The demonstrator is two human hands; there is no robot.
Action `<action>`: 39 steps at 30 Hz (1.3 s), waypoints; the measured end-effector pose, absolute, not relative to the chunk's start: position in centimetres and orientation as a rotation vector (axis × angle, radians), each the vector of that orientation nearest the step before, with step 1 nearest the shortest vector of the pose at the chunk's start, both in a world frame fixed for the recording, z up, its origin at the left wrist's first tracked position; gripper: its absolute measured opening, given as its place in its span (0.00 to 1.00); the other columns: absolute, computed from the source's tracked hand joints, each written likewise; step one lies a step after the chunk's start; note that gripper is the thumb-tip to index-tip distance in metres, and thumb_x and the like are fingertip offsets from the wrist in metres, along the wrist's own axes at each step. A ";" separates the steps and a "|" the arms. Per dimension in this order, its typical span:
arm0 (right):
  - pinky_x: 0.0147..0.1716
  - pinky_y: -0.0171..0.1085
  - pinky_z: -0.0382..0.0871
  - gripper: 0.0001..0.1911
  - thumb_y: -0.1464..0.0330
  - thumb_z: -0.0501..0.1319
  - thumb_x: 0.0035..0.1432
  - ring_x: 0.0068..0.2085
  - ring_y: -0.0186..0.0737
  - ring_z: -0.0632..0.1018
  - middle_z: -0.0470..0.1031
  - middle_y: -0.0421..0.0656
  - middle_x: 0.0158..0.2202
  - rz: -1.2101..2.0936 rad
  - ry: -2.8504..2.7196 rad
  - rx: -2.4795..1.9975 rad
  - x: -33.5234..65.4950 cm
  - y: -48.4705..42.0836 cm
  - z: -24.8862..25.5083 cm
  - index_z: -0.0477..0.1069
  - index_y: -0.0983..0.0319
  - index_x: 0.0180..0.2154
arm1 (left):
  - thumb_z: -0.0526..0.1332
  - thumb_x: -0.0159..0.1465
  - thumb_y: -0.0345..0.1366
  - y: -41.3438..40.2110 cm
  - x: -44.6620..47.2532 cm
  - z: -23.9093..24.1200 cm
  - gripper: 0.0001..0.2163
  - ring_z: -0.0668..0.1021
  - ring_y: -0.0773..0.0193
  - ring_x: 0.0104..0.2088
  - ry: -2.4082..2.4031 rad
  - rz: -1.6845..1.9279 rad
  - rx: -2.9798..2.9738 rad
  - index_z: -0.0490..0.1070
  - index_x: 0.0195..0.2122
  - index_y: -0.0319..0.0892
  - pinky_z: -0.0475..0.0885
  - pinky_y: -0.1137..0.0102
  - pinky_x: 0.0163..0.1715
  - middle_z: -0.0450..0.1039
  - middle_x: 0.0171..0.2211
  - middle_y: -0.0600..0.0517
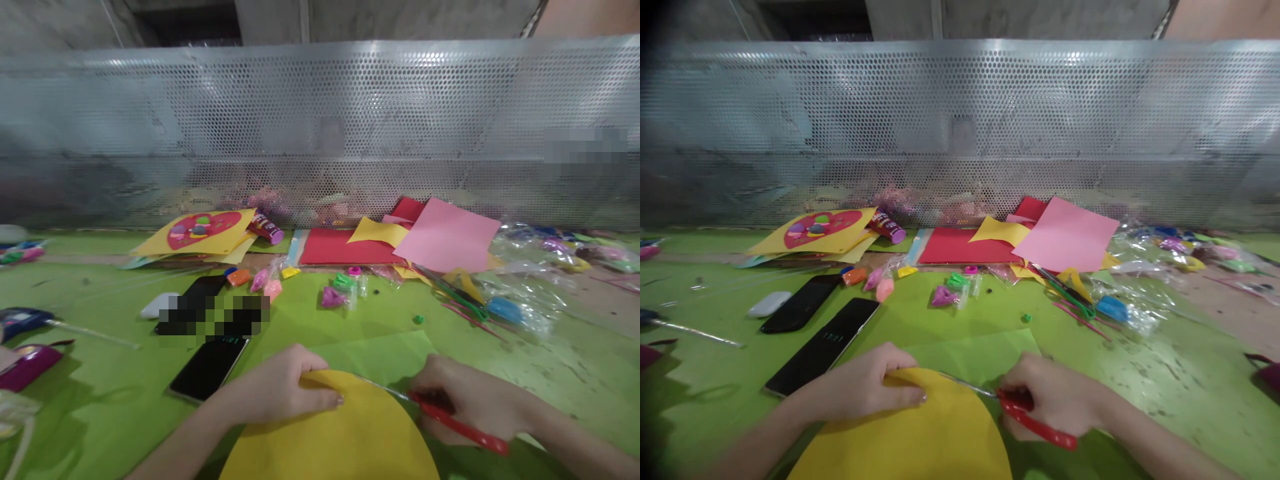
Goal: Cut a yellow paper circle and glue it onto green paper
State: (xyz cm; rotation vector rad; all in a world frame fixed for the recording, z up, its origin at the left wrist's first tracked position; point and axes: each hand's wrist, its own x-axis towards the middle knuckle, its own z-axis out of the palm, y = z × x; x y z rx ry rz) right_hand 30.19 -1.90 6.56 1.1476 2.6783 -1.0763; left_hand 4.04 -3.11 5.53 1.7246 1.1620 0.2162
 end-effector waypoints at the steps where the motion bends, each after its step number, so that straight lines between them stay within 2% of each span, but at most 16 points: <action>1: 0.15 0.28 0.46 0.09 0.77 0.51 0.38 0.18 0.25 0.52 0.48 0.31 0.15 -1.075 2.676 1.156 30.2 -1.9 6.6 0.51 0.62 0.15 | 0.57 0.53 0.49 -3.1 4.0 5.6 0.16 0.61 0.70 0.20 1.170 0.216 1.728 0.66 0.23 0.39 0.54 0.76 0.18 0.59 0.19 0.58; 11: 0.16 0.27 0.47 0.08 0.78 0.51 0.37 0.17 0.25 0.53 0.49 0.31 0.14 -1.083 2.622 1.217 30.1 -1.9 6.4 0.53 0.62 0.15 | 0.57 0.53 0.47 -3.0 4.0 5.5 0.14 0.61 0.71 0.20 1.151 0.218 1.779 0.66 0.22 0.39 0.53 0.76 0.18 0.58 0.18 0.58; 18: 0.17 0.28 0.45 0.10 0.78 0.51 0.40 0.19 0.25 0.51 0.47 0.31 0.15 -1.164 2.655 1.213 30.3 -1.4 5.9 0.51 0.63 0.15 | 0.58 0.52 0.48 -3.0 3.9 5.6 0.15 0.66 0.68 0.23 1.196 0.200 1.810 0.69 0.24 0.39 0.57 0.76 0.20 0.64 0.21 0.56; 23: 0.17 0.29 0.47 0.14 0.66 0.54 0.50 0.20 0.27 0.54 0.50 0.33 0.17 -1.301 2.566 1.397 29.6 -1.8 6.0 0.54 0.63 0.17 | 0.58 0.52 0.46 -3.2 4.1 5.4 0.14 0.67 0.68 0.23 1.177 0.228 1.795 0.71 0.26 0.39 0.58 0.76 0.21 0.67 0.22 0.56; 27: 0.17 0.28 0.54 0.15 0.58 0.56 0.49 0.21 0.27 0.60 0.56 0.35 0.20 -1.573 2.430 1.465 28.7 -2.6 6.3 0.61 0.64 0.23 | 0.58 0.53 0.46 -3.3 4.1 5.0 0.14 0.65 0.70 0.21 1.116 0.242 1.710 0.72 0.29 0.39 0.57 0.76 0.19 0.67 0.22 0.55; 30: 0.15 0.28 0.58 0.19 0.53 0.55 0.49 0.18 0.27 0.62 0.58 0.35 0.21 -1.710 2.285 1.576 28.6 -2.9 6.5 0.63 0.64 0.28 | 0.58 0.53 0.46 -3.3 4.0 4.7 0.13 0.63 0.71 0.20 1.119 0.240 1.685 0.71 0.28 0.39 0.56 0.77 0.18 0.66 0.21 0.56; 33: 0.14 0.28 0.57 0.18 0.55 0.56 0.48 0.17 0.26 0.61 0.58 0.34 0.20 -1.750 2.282 1.584 28.4 -3.1 6.5 0.62 0.64 0.29 | 0.58 0.53 0.45 -3.3 4.2 4.6 0.13 0.64 0.71 0.20 1.133 0.255 1.691 0.71 0.27 0.39 0.56 0.77 0.18 0.65 0.20 0.57; 35: 0.15 0.27 0.55 0.14 0.58 0.57 0.48 0.18 0.25 0.59 0.55 0.33 0.19 -1.691 2.386 1.547 28.1 -3.3 6.4 0.60 0.63 0.25 | 0.59 0.53 0.43 -3.3 4.3 4.6 0.11 0.65 0.71 0.21 1.122 0.271 1.713 0.71 0.27 0.39 0.57 0.77 0.19 0.65 0.20 0.57; 37: 0.15 0.26 0.53 0.15 0.61 0.57 0.48 0.19 0.25 0.58 0.51 0.33 0.18 -1.632 2.459 1.537 27.8 -3.5 6.2 0.54 0.62 0.20 | 0.59 0.53 0.43 -3.2 4.4 4.8 0.11 0.66 0.70 0.21 1.144 0.310 1.742 0.71 0.27 0.40 0.57 0.77 0.19 0.66 0.20 0.57; 39: 0.15 0.26 0.52 0.16 0.61 0.56 0.49 0.18 0.25 0.58 0.50 0.32 0.18 -1.641 2.453 1.623 27.8 -3.6 5.9 0.52 0.62 0.20 | 0.61 0.51 0.44 -3.0 4.2 4.9 0.12 0.70 0.67 0.24 1.196 0.384 1.723 0.70 0.29 0.41 0.61 0.76 0.20 0.69 0.23 0.56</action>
